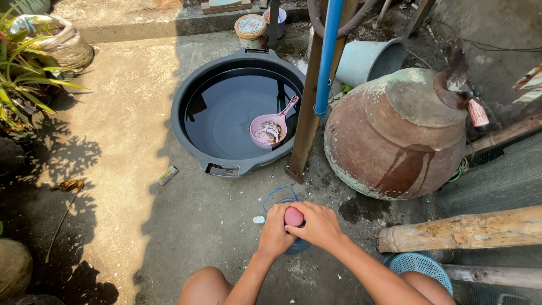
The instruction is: The person fills a plastic bottle with water using a blue hose and then uses a hand trowel to move soil into various plant pots in an outdoor garden area.
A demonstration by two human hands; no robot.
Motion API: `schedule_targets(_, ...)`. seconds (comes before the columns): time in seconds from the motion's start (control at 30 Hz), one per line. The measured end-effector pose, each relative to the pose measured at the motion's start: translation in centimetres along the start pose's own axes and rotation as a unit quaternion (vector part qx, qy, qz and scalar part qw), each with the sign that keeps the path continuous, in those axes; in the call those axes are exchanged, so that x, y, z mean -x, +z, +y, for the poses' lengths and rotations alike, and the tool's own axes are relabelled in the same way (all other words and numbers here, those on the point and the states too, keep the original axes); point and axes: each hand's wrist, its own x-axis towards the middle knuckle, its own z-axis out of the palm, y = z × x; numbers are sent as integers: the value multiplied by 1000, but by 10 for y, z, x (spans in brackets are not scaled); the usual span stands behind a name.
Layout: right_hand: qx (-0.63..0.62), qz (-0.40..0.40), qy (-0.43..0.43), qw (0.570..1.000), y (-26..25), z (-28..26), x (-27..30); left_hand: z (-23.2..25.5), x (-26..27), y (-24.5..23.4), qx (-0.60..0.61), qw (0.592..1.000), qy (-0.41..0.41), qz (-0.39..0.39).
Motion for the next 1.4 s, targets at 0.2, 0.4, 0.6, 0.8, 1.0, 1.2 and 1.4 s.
schedule_targets(0.2,42,-4,1,999,10,8,0,-15,5,7,-3,1000,-7,11)
schedule_targets(0.4,13,-16,-9,1000,5,8,-4,-8,-3,5,11,1000,-1,0)
schedule_targets(0.6,-5,-32,-15,999,6,18,-9,-9,-6,2,14,1000,-18,-10)
schedule_targets(0.8,-7,-78,-18,997,-1,20,-13,-19,-4,3,32,999,-12,-12)
schedule_targets(1.0,68,-43,-52,995,2,3,-7,-34,3,15,36,999,0,-10)
schedule_targets(1.2,143,58,-86,984,25,10,-7,-54,3,23,10,995,93,30)
schedule_targets(1.4,115,10,-93,989,21,15,-4,-59,4,26,72,997,37,-19)
